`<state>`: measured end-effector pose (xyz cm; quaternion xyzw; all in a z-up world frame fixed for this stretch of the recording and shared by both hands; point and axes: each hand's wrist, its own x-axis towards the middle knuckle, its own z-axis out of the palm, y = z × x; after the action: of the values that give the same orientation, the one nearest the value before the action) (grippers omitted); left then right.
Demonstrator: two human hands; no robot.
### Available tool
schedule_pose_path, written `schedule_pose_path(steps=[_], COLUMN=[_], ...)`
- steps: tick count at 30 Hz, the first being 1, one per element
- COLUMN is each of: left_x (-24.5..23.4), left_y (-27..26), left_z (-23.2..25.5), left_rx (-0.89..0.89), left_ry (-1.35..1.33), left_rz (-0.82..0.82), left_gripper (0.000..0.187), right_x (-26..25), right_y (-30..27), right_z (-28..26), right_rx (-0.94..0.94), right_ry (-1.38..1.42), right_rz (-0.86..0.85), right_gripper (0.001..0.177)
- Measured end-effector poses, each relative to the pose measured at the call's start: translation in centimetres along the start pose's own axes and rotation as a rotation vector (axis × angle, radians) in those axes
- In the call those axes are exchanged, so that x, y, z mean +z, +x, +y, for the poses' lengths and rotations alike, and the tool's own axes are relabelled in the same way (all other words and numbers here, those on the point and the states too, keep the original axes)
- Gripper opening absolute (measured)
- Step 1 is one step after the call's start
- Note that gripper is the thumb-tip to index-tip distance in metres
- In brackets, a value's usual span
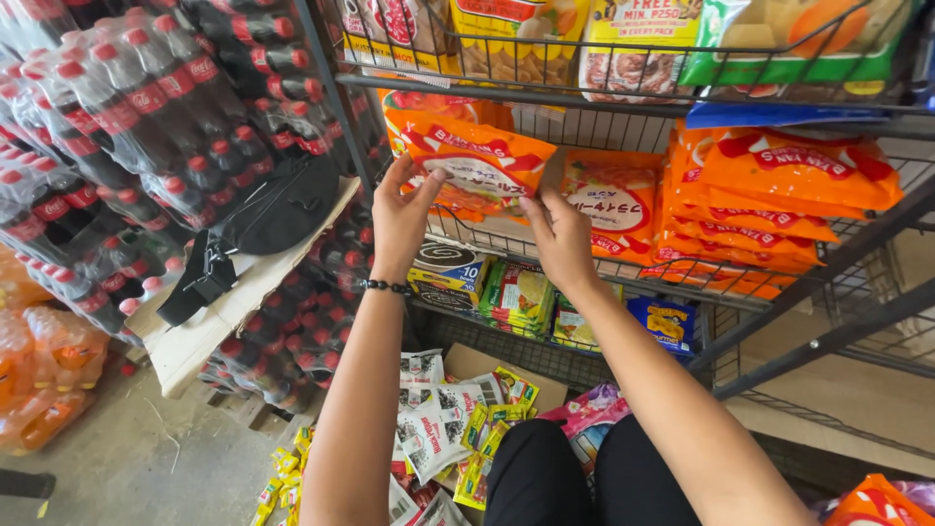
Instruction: Organizing and stocking bags of snacks on retail shelving units.
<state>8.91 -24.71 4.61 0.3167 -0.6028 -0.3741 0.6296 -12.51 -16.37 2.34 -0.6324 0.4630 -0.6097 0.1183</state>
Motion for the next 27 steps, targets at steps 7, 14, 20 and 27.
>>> schedule_pose_path(steps=[7, 14, 20, 27], left_x=[-1.6, -2.9, -3.8, -3.5], left_y=[2.5, 4.4, 5.2, 6.2], left_z=[-0.8, -0.7, -2.1, -5.2], left_rx=[-0.05, -0.033, -0.002, 0.021], left_ry=[0.191, 0.321, 0.441, 0.489], left_rz=[0.066, 0.107, 0.123, 0.167], left_gripper=[0.055, 0.045, 0.042, 0.045], right_x=[3.5, 6.1, 7.3, 8.2], right_y=[1.8, 3.8, 4.6, 4.7], right_z=[2.5, 2.7, 4.0, 4.8], right_rx=[0.043, 0.096, 0.078, 0.073], right_ry=[0.131, 0.021, 0.058, 0.005], right_rz=[-0.065, -0.092, -0.121, -0.112], right_gripper=[0.021, 0.024, 0.024, 0.02])
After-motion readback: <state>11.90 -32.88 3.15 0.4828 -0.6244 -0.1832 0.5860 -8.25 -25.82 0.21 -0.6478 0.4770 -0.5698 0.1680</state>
